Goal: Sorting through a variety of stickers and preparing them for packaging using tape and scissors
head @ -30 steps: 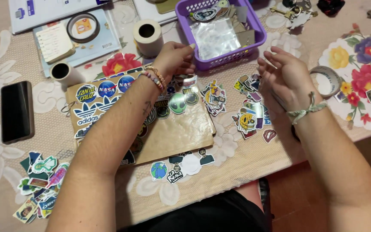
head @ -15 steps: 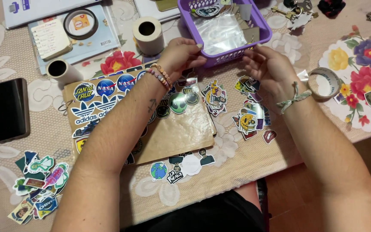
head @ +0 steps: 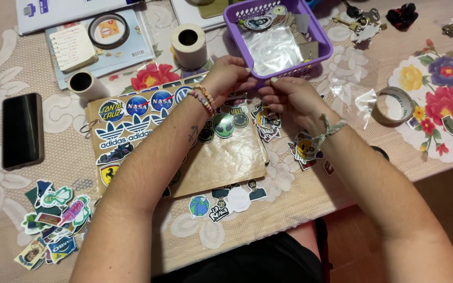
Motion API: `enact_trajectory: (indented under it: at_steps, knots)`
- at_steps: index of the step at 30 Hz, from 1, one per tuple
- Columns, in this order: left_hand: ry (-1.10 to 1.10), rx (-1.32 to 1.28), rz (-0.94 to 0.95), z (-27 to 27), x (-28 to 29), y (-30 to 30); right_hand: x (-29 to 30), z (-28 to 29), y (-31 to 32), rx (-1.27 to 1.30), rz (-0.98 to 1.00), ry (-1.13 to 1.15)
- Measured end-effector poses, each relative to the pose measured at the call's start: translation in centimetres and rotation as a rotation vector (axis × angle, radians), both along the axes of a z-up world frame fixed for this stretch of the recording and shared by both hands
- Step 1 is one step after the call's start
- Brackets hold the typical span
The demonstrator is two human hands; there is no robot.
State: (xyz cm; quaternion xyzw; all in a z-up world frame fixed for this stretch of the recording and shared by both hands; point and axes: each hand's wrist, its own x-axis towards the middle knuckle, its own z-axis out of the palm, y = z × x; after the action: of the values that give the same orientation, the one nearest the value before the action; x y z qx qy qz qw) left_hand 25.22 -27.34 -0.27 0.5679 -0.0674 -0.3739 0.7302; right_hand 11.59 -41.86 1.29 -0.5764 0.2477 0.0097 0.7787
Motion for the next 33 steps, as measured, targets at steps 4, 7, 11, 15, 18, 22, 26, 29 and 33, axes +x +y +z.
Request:
enact_trajectory:
  at_steps: [4, 7, 11, 15, 18, 22, 26, 29, 33]
  knots:
    - [-0.096, 0.049, 0.058, -0.4, 1.2, -0.5, -1.1, 1.6, -0.2, -0.054, -0.022, -0.001]
    - [-0.018, 0.164, 0.061, 4.0, 1.0, 0.1, -2.6, 5.1, -0.2, -0.124, -0.059, 0.149]
    - [0.045, 0.165, 0.144, 4.3, 3.2, -1.3, -2.6, 3.7, -2.3, -0.075, -0.201, 0.067]
    - [0.034, 0.139, 0.311, 1.6, 7.6, -3.8, -2.2, 2.2, -4.2, -0.102, -0.227, 0.029]
    - [0.022, 0.123, 0.299, 3.5, 6.6, -3.4, -2.3, 2.9, -3.5, -0.256, -0.147, 0.058]
    - [0.024, 0.192, 0.239, 6.9, 1.4, -1.6, -2.2, 2.0, -2.3, -0.872, -0.011, -0.041]
    - [0.068, 0.125, 0.086, 6.2, -1.9, 0.2, -1.3, 1.1, -0.3, -1.737, 0.128, -0.502]
    - [0.088, -0.026, 0.061, 3.2, -2.5, 0.9, 0.2, 1.2, 1.4, -1.831, 0.115, -0.519]
    - [-0.128, 0.141, -0.085, 4.9, -5.2, 4.5, 1.1, 2.1, 2.6, -1.764, 0.116, -0.424]
